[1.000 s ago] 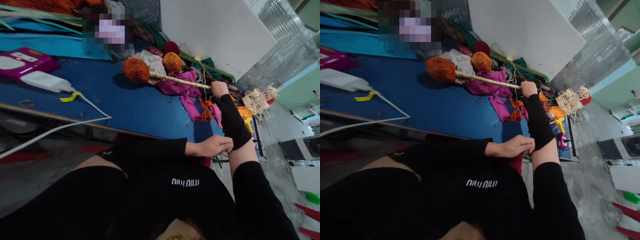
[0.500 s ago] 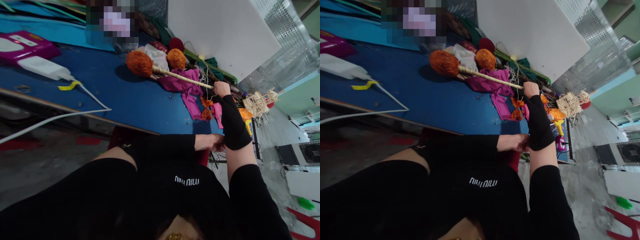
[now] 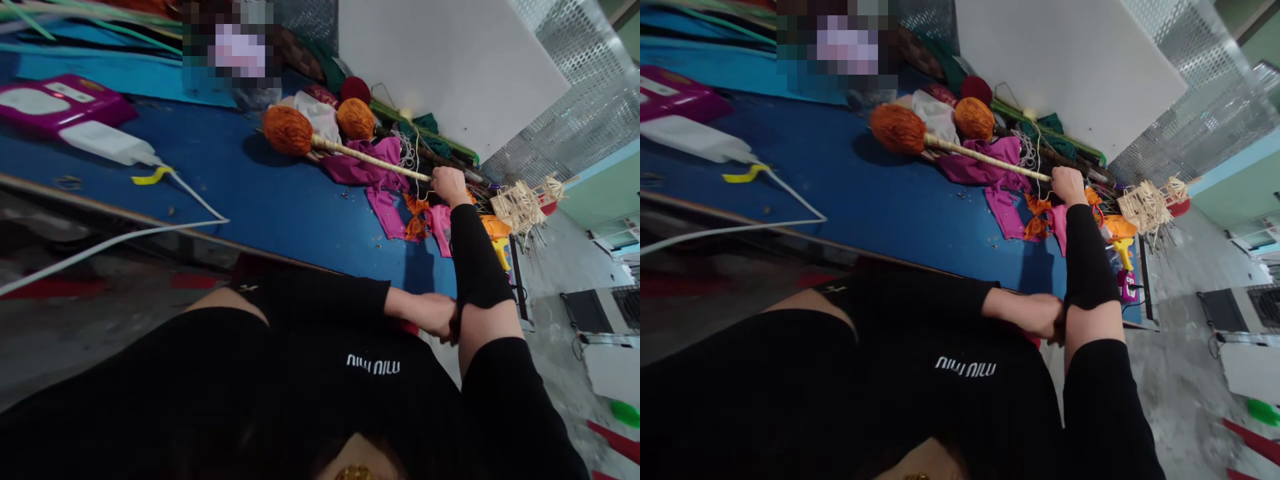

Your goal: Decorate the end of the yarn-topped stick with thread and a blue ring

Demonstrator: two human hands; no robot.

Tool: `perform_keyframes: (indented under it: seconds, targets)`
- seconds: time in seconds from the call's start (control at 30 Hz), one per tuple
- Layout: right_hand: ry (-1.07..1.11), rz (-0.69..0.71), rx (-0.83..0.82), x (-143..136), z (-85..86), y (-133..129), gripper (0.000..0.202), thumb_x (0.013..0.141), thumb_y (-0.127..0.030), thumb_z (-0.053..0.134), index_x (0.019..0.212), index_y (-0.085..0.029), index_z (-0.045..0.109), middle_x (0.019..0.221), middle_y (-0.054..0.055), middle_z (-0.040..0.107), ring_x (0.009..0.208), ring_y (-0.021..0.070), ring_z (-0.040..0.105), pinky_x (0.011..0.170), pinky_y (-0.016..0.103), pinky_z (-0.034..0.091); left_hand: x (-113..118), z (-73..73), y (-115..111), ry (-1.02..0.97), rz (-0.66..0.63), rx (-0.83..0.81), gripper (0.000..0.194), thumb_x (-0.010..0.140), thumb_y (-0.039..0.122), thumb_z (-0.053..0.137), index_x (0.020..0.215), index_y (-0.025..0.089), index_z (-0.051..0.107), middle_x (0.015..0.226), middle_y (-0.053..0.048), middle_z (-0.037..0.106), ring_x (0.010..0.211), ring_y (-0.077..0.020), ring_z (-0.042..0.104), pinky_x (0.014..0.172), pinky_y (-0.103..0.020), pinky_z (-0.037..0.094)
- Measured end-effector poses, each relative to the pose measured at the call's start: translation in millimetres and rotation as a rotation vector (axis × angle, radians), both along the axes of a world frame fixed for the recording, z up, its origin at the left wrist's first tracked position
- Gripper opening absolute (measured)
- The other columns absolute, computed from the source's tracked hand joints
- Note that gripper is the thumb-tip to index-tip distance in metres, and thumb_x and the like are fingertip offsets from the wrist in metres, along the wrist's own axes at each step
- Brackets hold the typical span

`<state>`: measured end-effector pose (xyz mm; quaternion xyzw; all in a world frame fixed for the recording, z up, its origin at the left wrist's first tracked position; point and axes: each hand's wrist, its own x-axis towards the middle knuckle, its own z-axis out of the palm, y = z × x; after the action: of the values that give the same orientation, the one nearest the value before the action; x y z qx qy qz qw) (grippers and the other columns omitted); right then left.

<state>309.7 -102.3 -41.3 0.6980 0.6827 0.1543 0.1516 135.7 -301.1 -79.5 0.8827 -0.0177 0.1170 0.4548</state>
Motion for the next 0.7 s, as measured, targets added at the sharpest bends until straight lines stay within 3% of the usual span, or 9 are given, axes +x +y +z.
perform_keyframes:
  seconds: [0.03, 0.1, 0.2, 0.3, 0.4, 0.5, 0.57, 0.67, 0.7]
  targets:
    - [-0.004, 0.003, 0.004, 0, 0.8, -1, 0.039, 0.096, -0.023, 0.044, 0.119, -0.011, 0.073, 0.12, 0.021, 0.077, 0.114, 0.0307, 0.07, 0.09, 0.037, 0.049, -8, 9.7, 8, 0.034, -0.049, -0.002, 0.01, 0.092, 0.028, 0.075, 0.093, 0.018, 0.077, 0.086, -0.001, 0.076, 0.077, -0.0139, 0.07, 0.065, -0.023, 0.053]
    - [-0.009, 0.013, 0.003, 0, 1.8, -2, 0.039, 0.096, -0.022, 0.043, 0.119, -0.011, 0.073, 0.12, 0.021, 0.076, 0.114, 0.0302, 0.069, 0.09, 0.037, 0.049, -18, 30.6, 21, 0.061, -0.065, -0.011, 0.013, 0.091, 0.031, 0.076, 0.082, 0.021, 0.076, 0.073, 0.003, 0.075, 0.07, -0.0122, 0.069, 0.058, -0.023, 0.042]
    - [-0.003, 0.019, 0.001, 0, 0.7, -3, 0.038, 0.096, -0.021, 0.043, 0.118, -0.012, 0.073, 0.12, 0.021, 0.077, 0.113, 0.0307, 0.07, 0.088, 0.037, 0.049, -17, 49.1, 25, -0.033, 0.206, 0.122, 0.043, 0.087, 0.061, 0.075, 0.085, 0.019, 0.07, 0.086, -0.002, 0.08, 0.075, -0.018, 0.072, 0.057, -0.028, 0.035]
    - [0.014, 0.007, 0.003, 1, -2.9, -4, 0.035, 0.095, -0.021, 0.046, 0.115, -0.014, 0.074, 0.119, 0.021, 0.077, 0.113, 0.0317, 0.071, 0.086, 0.036, 0.048, 0, 42.6, 11, -0.125, 0.138, 0.364, 0.045, 0.101, 0.061, 0.057, 0.087, 0.019, 0.064, 0.086, -0.007, 0.08, 0.079, -0.0228, 0.075, 0.051, -0.033, 0.023]
    - [0.037, 0.003, 0.015, 3, -5.1, -8, 0.031, 0.096, -0.026, 0.051, 0.113, -0.014, 0.074, 0.119, 0.02, 0.077, 0.112, 0.0321, 0.071, 0.083, 0.035, 0.047, 9, 30.3, -1, -0.253, -0.001, 0.339, 0.031, 0.107, 0.04, 0.053, 0.084, 0.021, 0.063, 0.087, -0.002, 0.08, 0.078, -0.0172, 0.074, 0.052, -0.031, 0.031]
    - [0.057, -0.002, 0.056, 5, -4.0, -15, 0.03, 0.097, -0.03, 0.052, 0.113, -0.016, 0.073, 0.119, 0.018, 0.077, 0.11, 0.0312, 0.072, 0.079, 0.034, 0.045, 0, 30.2, 17, -0.24, -0.071, 0.247, 0.019, 0.098, 0.035, 0.068, 0.082, 0.026, 0.071, 0.085, 0.006, 0.081, 0.076, -0.0126, 0.073, 0.057, -0.024, 0.043]
    - [0.084, -0.005, 0.1, 6, -1.8, -22, 0.03, 0.099, -0.032, 0.051, 0.115, -0.018, 0.073, 0.12, 0.015, 0.077, 0.107, 0.0294, 0.072, 0.077, 0.033, 0.043, -10, 34.4, 51, -0.221, 0.08, 0.229, 0.024, 0.101, 0.039, 0.063, 0.087, 0.026, 0.076, 0.089, 0.003, 0.081, 0.081, -0.0149, 0.074, 0.066, -0.025, 0.049]
    - [0.141, 0.005, 0.171, 3, 1.0, -36, 0.032, 0.102, -0.033, 0.047, 0.117, -0.02, 0.071, 0.12, 0.011, 0.077, 0.105, 0.0262, 0.071, 0.073, 0.032, 0.039, -21, 37.3, 125, -0.187, 0.557, 0.24, 0.033, 0.102, 0.018, 0.046, 0.108, 0.004, 0.076, 0.115, -0.023, 0.076, 0.11, -0.0343, 0.07, 0.095, -0.046, 0.049]
    - [0.151, 0.011, 0.192, 1, 1.5, -42, 0.032, 0.102, -0.033, 0.046, 0.117, -0.02, 0.071, 0.119, 0.011, 0.077, 0.104, 0.0253, 0.071, 0.071, 0.032, 0.037, -23, 36.3, 150, -0.184, 0.705, 0.269, 0.035, 0.1, 0.015, 0.046, 0.112, 0.001, 0.075, 0.119, -0.027, 0.073, 0.116, -0.0373, 0.066, 0.101, -0.051, 0.046]
